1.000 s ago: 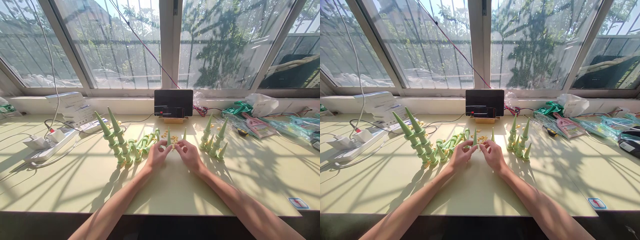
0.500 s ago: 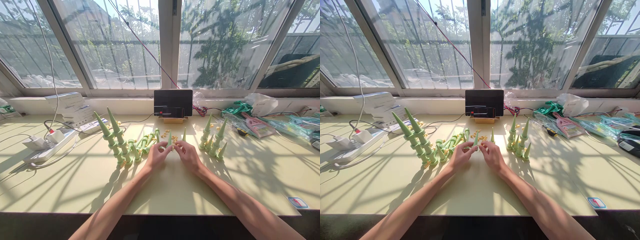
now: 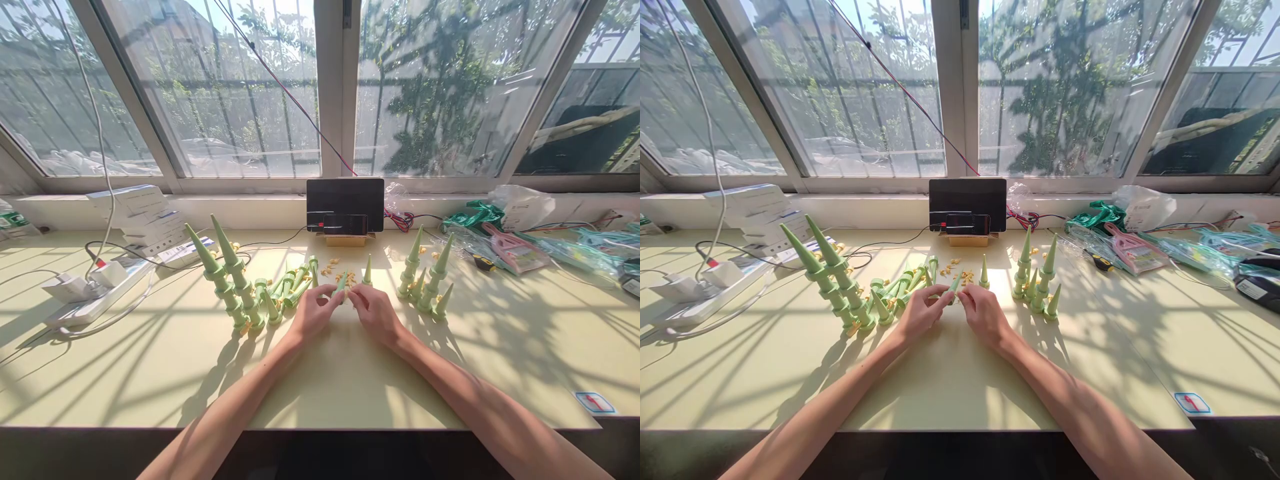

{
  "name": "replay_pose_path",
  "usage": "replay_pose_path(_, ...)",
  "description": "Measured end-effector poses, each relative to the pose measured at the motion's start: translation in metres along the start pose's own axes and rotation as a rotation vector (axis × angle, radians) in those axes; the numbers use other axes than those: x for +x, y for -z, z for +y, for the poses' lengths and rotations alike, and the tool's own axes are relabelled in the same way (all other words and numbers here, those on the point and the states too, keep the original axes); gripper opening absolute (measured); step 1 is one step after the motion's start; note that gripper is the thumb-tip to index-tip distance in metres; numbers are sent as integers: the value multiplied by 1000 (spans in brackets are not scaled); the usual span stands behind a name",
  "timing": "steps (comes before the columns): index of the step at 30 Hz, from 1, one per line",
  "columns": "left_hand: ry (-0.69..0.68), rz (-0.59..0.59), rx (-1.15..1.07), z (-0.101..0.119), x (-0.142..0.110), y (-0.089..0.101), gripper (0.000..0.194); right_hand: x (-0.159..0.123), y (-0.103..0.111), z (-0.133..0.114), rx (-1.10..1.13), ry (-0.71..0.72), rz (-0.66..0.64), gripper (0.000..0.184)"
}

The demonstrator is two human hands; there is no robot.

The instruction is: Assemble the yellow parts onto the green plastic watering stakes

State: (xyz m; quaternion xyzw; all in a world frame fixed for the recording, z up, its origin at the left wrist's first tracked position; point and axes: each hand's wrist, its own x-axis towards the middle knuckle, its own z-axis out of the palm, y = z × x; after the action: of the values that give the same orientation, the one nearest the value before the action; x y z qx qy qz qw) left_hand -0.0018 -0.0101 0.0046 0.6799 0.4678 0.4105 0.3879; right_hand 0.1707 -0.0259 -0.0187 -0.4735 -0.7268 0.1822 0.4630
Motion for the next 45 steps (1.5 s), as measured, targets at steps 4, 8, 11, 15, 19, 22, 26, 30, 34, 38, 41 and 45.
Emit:
replay_pose_path(4, -21, -44, -3, 1, 0, 1, 43, -1, 1, -2, -4, -4, -4, 32)
replay_pose_path(8, -34, -68, -7, 0, 0, 2, 43, 0, 0, -3, 2, -15, 7, 33)
replay_pose_path(11, -23, -71, 3, 0, -1, 2, 46, 0, 0, -1, 4, -28, 18, 35)
replay_pose_path(15, -29, -82, 23, -1, -2, 2, 48, 1, 0, 1, 11, -58, 26, 36)
replay_pose_path(19, -44, -87, 30, -4, -1, 2, 53, 1, 1, 2, -11, -77, 37, 37)
replay_pose_path(22, -56, -98, 23, -6, 0, 1, 54, 2, 1, 0, -1, -108, 36, 38)
replay_pose_path(26, -73, -122, 8, -9, 1, 1, 54, 3, 1, -2, 29, -152, 30, 40)
replay_pose_path(30, -91, -137, 3, -12, 2, 1, 53, 3, 1, -1, 80, -200, 25, 43)
replay_pose_path(34, -114, -153, -8, -16, 3, 0, 51, 3, 0, 3, 222, -293, -17, 43)
replay_pose_path(38, -146, -164, -15, -19, 3, 0, 50, 4, -3, 5, 421, -396, -39, 41)
replay_pose_path(41, -154, -166, -8, -19, 3, 0, 49, 5, -3, 4, 569, -490, -73, 37)
replay_pose_path(45, -173, -186, -15, -16, 2, 1, 46, 6, 1, 2, 691, -578, -142, 36)
